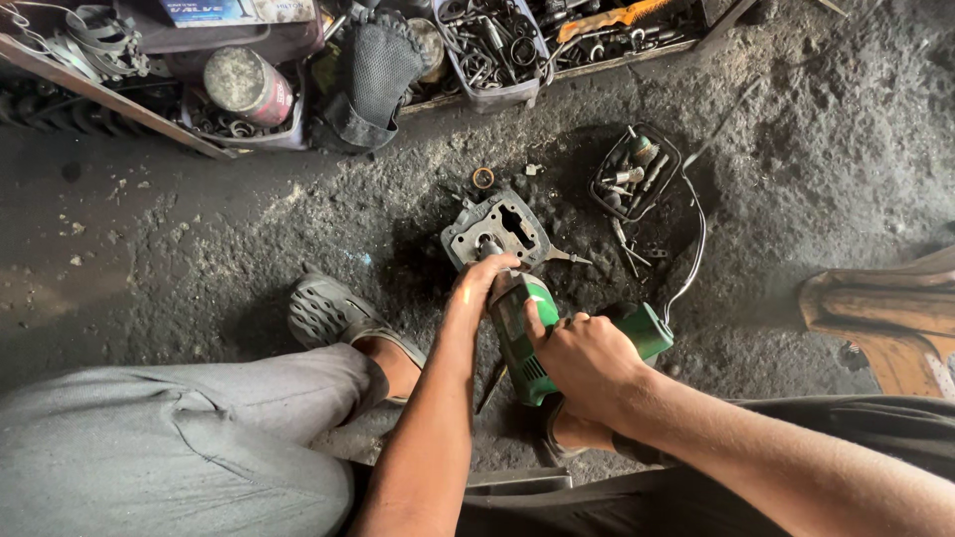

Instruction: The person wipes their hands with a cloth and then uses a power drill on various points of a metal engine component while it sits on the floor.

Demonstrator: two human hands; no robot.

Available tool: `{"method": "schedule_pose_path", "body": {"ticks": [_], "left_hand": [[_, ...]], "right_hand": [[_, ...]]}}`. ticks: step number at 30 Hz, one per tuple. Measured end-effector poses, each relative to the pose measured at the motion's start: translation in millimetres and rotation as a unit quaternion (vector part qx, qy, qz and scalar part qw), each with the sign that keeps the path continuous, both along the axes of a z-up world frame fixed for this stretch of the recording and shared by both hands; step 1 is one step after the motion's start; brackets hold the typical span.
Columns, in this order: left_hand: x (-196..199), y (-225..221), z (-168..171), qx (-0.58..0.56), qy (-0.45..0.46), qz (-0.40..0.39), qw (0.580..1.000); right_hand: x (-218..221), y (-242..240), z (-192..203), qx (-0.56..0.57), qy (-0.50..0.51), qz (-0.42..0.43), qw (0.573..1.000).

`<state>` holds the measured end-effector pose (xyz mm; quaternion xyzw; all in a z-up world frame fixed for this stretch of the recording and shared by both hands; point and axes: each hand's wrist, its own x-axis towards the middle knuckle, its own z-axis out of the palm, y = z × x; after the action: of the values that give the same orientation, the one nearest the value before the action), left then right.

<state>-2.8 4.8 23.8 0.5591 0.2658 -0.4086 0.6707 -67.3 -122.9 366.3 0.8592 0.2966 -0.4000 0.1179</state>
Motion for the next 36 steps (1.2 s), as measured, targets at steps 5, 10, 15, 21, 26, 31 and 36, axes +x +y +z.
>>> {"method": "schedule_pose_path", "body": {"ticks": [5, 10, 15, 21, 26, 31, 36], "left_hand": [[4.1, -0.1, 11.5, 0.016, 0.038, 0.004, 0.999], [-0.2, 4.3, 49.7, 0.005, 0.015, 0.025, 1.000], [1.4, 6.7, 69.0, 0.024, 0.004, 0.009, 1.000], [4.2, 3.4, 49.4, 0.022, 0.036, -0.009, 0.999], [7.2, 2.5, 31.8, -0.043, 0.039, 0.006, 0.998], [1.9, 3.9, 37.4, -0.011, 0.057, 0.011, 0.998], [3.6, 0.8, 36.4, -0.018, 0.057, 0.018, 0.998]], "right_hand": [[-2.5, 0.2, -2.9, 0.016, -0.015, -0.015, 1.000], [-2.5, -0.3, -3.4, 0.014, -0.017, -0.018, 1.000], [-0.5, -1.0, -4.2, 0.010, -0.020, -0.011, 1.000], [-2.7, 0.6, -4.7, 0.003, -0.032, 0.008, 0.999], [-6.7, -1.9, -9.8, 0.034, -0.048, -0.011, 0.998], [-10.9, -4.3, -15.0, 0.038, -0.052, -0.018, 0.998], [-19.9, -5.8, -15.2, 0.047, -0.077, -0.016, 0.996]]}}
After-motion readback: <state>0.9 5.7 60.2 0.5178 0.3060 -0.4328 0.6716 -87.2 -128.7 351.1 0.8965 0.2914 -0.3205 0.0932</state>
